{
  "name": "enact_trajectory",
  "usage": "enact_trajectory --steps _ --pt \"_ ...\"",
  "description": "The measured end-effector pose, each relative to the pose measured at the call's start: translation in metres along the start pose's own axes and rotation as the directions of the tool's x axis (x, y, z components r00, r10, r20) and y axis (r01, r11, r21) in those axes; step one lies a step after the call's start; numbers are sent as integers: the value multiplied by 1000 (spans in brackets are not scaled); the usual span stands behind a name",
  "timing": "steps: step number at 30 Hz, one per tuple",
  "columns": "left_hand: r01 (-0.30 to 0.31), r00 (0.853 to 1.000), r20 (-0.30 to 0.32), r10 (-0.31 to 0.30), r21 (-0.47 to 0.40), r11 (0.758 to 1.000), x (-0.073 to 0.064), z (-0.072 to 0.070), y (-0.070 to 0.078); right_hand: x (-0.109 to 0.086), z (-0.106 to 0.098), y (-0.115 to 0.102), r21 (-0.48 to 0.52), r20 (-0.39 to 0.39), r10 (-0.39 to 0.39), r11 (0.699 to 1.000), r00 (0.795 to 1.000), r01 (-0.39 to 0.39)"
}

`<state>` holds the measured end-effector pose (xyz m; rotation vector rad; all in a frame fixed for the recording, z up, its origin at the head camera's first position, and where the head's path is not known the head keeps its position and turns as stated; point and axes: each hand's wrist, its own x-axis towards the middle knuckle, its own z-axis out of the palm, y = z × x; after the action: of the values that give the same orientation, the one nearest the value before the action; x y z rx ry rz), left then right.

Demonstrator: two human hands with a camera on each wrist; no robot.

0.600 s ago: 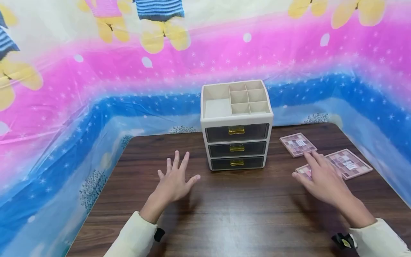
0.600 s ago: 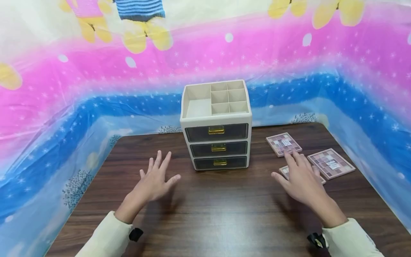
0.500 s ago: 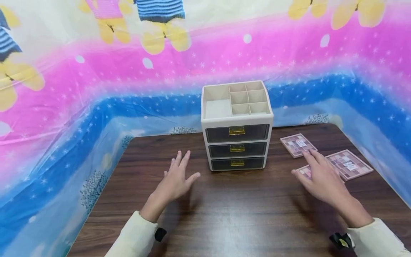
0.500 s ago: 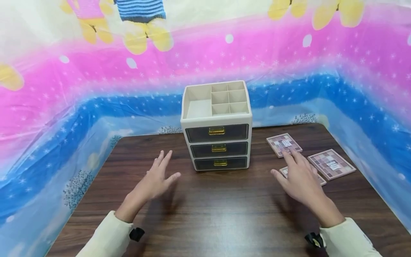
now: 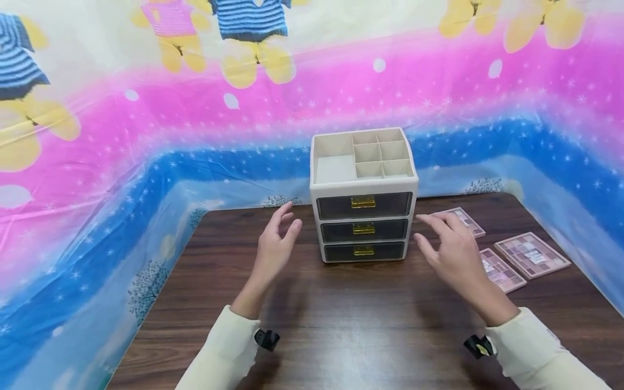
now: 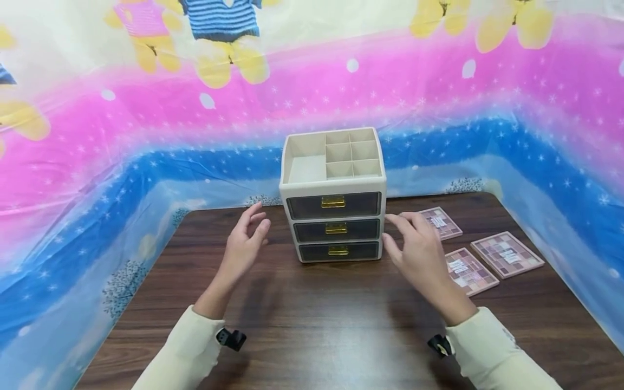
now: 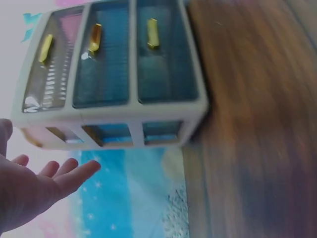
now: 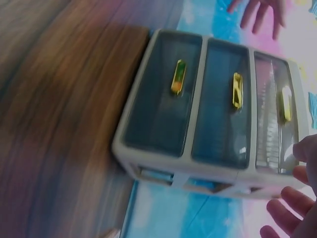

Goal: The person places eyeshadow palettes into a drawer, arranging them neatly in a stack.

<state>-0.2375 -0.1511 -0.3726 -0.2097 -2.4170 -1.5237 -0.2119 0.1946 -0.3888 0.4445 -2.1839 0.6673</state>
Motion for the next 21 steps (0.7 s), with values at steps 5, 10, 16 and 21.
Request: enact_trajectory --steps 5,10,16,21 --pt "-11 998 -57 -1 -203 979 11 15 11 15 16 -17 12 -2 -27 1000 1000 27" --pt "-49 993 -120 15 -289 956 23 30 17 29 31 -34 -12 18 -43 999 999 43" --pt "-126 976 -214 51 -358 925 32 42 25 44 47 -51 -56 -3 -138 989 990 138" --pt "-167 967 -246 69 -402 901 35 46 30 51 60 -59 -112 -15 -205 973 979 202"
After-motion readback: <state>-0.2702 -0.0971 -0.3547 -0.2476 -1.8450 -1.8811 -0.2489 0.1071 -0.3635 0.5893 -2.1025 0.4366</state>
